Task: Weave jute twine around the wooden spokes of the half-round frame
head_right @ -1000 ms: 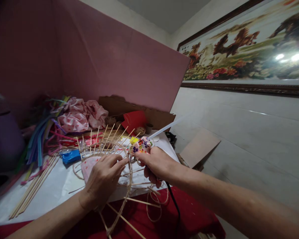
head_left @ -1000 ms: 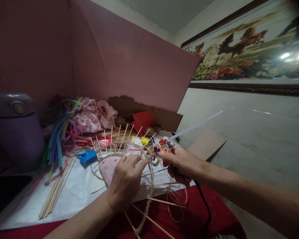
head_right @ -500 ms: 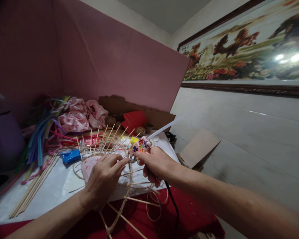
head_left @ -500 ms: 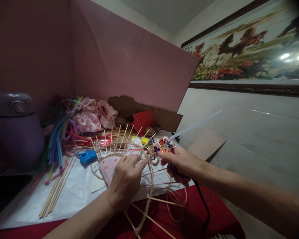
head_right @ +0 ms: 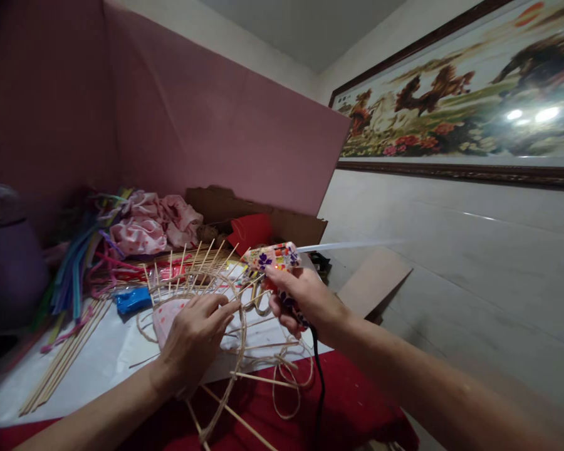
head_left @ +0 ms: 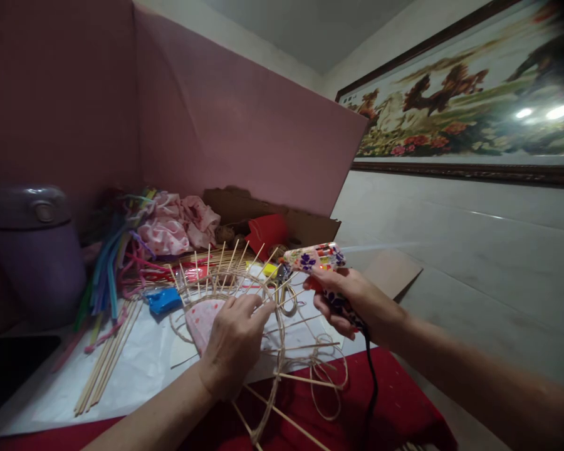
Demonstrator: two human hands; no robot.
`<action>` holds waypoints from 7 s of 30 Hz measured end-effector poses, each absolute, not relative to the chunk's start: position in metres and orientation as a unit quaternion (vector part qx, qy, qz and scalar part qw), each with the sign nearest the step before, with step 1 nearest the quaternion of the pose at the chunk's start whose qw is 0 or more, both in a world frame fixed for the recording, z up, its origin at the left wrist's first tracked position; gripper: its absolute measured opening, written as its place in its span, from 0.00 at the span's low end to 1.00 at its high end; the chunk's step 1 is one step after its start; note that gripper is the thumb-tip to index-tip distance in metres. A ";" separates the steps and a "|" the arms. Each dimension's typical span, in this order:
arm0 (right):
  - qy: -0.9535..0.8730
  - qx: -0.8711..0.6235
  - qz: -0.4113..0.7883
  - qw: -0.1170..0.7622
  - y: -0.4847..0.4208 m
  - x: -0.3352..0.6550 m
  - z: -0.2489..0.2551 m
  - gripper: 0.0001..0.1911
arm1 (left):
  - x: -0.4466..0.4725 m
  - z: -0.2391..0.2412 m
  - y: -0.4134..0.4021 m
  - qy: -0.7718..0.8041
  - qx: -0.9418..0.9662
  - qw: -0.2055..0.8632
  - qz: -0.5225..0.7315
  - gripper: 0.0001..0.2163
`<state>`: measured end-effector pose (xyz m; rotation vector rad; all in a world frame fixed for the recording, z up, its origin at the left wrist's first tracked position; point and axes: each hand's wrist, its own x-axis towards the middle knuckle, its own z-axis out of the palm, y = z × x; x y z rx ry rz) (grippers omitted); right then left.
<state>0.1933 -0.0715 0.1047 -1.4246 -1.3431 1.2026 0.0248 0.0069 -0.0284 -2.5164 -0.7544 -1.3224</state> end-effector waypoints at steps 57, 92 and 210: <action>-0.781 -0.557 -0.209 0.190 -0.048 0.163 0.056 0.06 | 0.024 -0.022 0.005 -0.257 -0.830 0.124 -0.479 0.07; -0.745 -0.583 -0.263 0.189 -0.032 0.161 0.037 0.08 | 0.027 -0.026 0.004 -0.298 -0.834 0.137 -0.444 0.06; -0.750 -0.425 0.349 0.367 -0.096 0.216 0.004 0.21 | 0.019 -0.010 0.007 -0.233 -0.790 0.114 -0.555 0.07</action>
